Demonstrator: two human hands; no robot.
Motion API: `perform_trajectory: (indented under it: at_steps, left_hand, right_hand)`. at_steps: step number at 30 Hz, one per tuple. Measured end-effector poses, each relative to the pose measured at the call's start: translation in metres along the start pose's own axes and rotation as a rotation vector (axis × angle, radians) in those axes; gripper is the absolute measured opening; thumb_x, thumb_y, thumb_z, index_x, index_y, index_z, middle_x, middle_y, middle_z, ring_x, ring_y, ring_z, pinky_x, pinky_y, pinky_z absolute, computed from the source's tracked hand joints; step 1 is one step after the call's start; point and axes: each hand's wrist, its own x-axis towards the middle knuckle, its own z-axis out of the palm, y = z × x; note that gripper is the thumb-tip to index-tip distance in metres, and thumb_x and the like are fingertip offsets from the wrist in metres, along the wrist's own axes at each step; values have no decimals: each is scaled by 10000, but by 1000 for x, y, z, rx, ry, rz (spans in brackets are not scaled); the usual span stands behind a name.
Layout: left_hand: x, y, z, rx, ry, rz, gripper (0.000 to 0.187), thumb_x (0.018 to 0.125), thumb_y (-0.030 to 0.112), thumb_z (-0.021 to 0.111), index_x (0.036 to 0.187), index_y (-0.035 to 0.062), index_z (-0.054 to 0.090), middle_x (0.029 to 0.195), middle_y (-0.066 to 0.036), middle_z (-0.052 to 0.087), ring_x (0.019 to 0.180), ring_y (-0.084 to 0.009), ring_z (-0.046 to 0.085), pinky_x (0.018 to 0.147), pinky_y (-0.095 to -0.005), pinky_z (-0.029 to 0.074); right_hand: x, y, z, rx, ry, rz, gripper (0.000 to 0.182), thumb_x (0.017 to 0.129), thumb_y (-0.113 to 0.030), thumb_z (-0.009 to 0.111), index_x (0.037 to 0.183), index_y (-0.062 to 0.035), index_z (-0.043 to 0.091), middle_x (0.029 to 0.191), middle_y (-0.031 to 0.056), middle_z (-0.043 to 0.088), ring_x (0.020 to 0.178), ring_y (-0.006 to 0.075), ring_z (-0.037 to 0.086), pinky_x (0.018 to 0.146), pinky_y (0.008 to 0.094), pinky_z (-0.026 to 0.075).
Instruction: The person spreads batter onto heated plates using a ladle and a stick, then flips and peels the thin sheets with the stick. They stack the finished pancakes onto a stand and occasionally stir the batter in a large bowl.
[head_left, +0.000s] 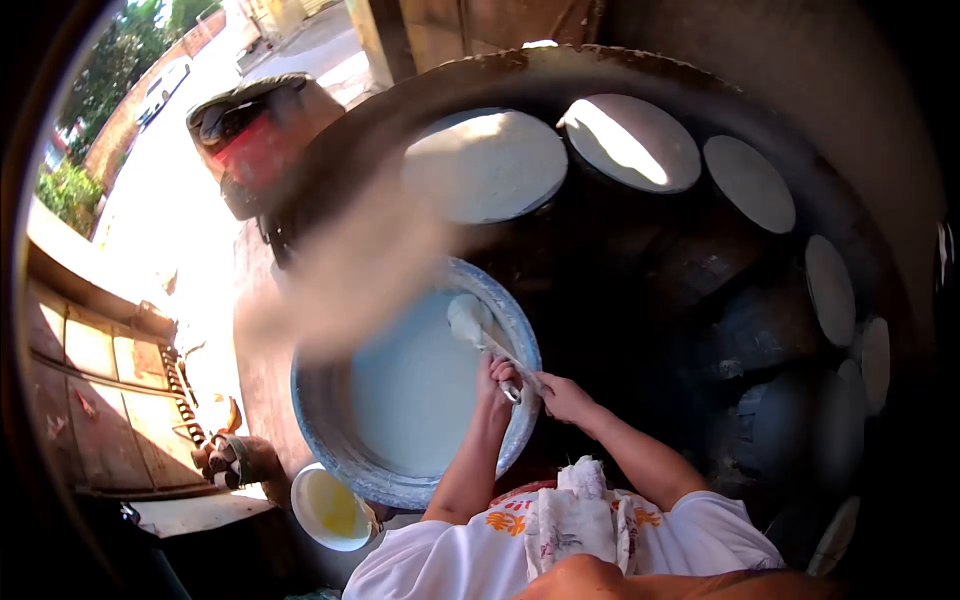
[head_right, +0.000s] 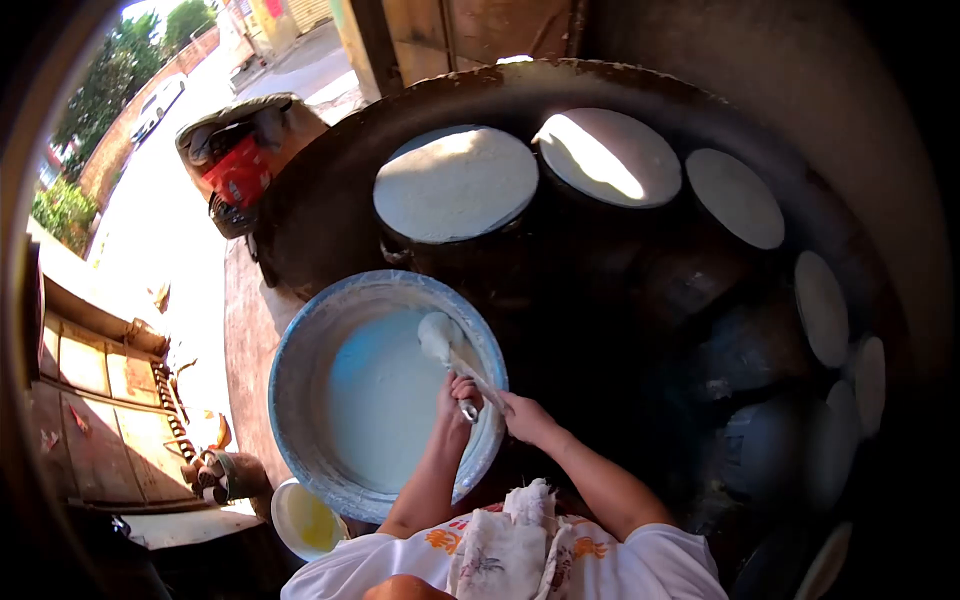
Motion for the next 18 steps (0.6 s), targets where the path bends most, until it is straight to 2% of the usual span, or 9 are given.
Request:
perform_trajectory:
  at_steps: [2, 4, 5, 6, 10, 11, 12, 14, 18]
  left_hand:
    - [-39, -29, 33, -13, -122, -102, 397, 964, 280, 466, 610, 123, 378, 502, 35, 348, 393, -59, 339, 379, -204, 317]
    - [-85, -56, 67, 103, -289, -184, 376, 977, 297, 439, 648, 118, 397, 511, 43, 341, 389, -53, 339, 376, -205, 315]
    - [-102, -65, 77, 200, -315, -168, 268, 993, 301, 399, 849, 116, 529, 533, 45, 321, 386, -52, 334, 373, -198, 315]
    - [-126, -87, 98, 250, -350, -133, 242, 1006, 288, 358, 1176, 261, 528, 553, 41, 300, 382, -49, 321, 359, -194, 308]
    - [-211, -132, 178, 519, -450, -88, 361, 1015, 289, 331, 1346, 423, 379, 561, 32, 294, 349, -51, 271, 308, -173, 254]
    - [-222, -139, 195, 615, -494, -62, 297, 1013, 333, 320, 1128, 179, 547, 515, 37, 256, 335, -38, 282, 295, -177, 274]
    - [-231, -148, 214, 632, -602, -166, 381, 1012, 355, 310, 926, 59, 534, 507, 40, 253, 318, -37, 274, 281, -174, 266]
    - [-238, -145, 249, 687, -729, -295, 448, 1007, 372, 323, 723, 39, 419, 497, 38, 258, 313, -29, 288, 273, -175, 263]
    - [-249, -157, 282, 474, -801, -378, 471, 987, 420, 363, 646, 99, 305, 479, 29, 263, 301, -39, 304, 263, -183, 273]
  right_hand:
    - [-34, -29, -20, 287, -96, 165, 415, 958, -139, 429, 1372, -161, 424, 598, 1, 476, 426, 68, 399, 366, 215, 332]
    - [-44, -18, -26, 502, -185, 79, 445, 966, -142, 432, 1405, -158, 365, 615, 1, 485, 425, 57, 386, 374, 203, 338]
    - [-48, -28, -45, 567, -223, 32, 450, 967, -136, 431, 1410, -143, 352, 619, 6, 487, 424, 55, 381, 376, 197, 336]
    - [-70, -45, -46, 663, -288, 10, 456, 967, -130, 430, 1414, -128, 339, 623, 10, 488, 423, 54, 375, 379, 192, 333]
    - [-115, -118, -68, 861, -364, -234, 436, 968, -137, 418, 1399, -112, 360, 611, 32, 492, 413, 45, 354, 370, 179, 311]
    - [-124, -139, -77, 832, -366, -310, 439, 964, -144, 432, 1398, -114, 364, 600, 30, 491, 403, 45, 344, 362, 179, 304]
    - [-132, -156, -83, 815, -360, -377, 443, 961, -150, 445, 1396, -116, 367, 589, 27, 490, 392, 44, 335, 353, 180, 296]
    - [-143, -187, -84, 830, -334, -501, 461, 953, -169, 476, 1399, -123, 365, 572, 25, 493, 376, 46, 331, 342, 188, 291]
    - [-134, -200, -82, 820, -312, -710, 523, 927, -217, 545, 1410, -151, 354, 550, 30, 499, 351, 56, 345, 326, 204, 290]
